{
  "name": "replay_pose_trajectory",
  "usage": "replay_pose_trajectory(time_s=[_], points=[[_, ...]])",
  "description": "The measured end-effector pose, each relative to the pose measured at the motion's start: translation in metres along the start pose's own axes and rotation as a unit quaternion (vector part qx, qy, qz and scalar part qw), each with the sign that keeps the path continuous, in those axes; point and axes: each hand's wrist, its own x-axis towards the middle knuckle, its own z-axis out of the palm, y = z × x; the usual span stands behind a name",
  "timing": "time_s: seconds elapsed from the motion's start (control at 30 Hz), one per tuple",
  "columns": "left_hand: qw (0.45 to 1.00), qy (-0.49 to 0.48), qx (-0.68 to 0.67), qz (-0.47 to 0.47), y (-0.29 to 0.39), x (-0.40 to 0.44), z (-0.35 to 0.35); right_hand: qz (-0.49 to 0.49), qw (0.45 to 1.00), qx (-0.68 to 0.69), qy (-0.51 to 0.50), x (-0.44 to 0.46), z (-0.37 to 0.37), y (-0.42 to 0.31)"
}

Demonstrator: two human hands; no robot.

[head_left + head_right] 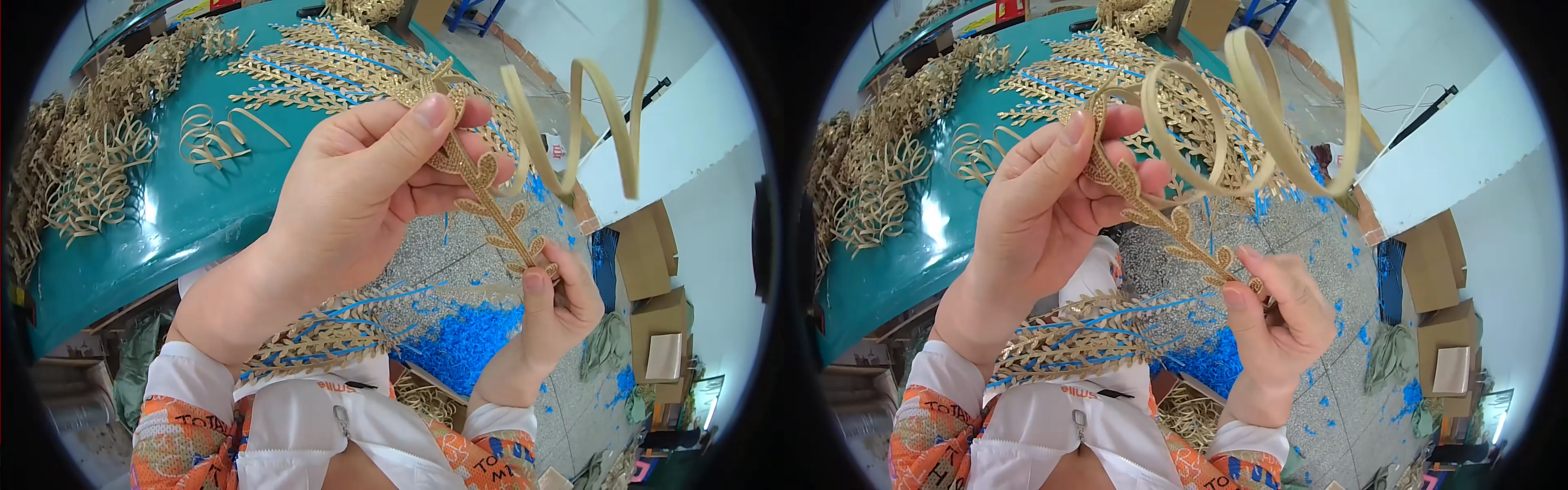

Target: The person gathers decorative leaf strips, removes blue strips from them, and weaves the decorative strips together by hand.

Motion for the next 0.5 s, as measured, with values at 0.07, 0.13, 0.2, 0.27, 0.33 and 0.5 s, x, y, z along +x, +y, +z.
replay_pose_trajectory(time_s=[0.07, 0.13, 0.2, 0.27, 0.33, 0.5], points=[[1.000, -0.009, -0.019, -0.011, 0.001, -0.001, -0.002, -0.006, 1.000, -0.004, -0.005, 0.004, -0.002, -0.002], [0.999, -0.010, -0.039, -0.028, 0.002, -0.003, -0.004, -0.044, 0.999, -0.021, -0.022, 0.009, -0.005, -0.002], [0.997, -0.010, -0.058, -0.045, 0.004, -0.004, -0.006, -0.068, 0.996, -0.033, -0.038, 0.014, -0.009, -0.001], [0.995, -0.011, -0.076, -0.063, 0.005, -0.005, -0.005, -0.092, 0.993, -0.045, -0.052, 0.018, -0.013, 0.000], [0.989, 0.004, -0.122, -0.079, 0.005, -0.006, -0.003, -0.100, 0.990, -0.052, -0.086, 0.022, -0.014, 0.002], [0.981, -0.040, -0.164, -0.092, 0.001, -0.005, -0.011, -0.162, 0.982, -0.027, -0.093, 0.026, -0.011, 0.010]])
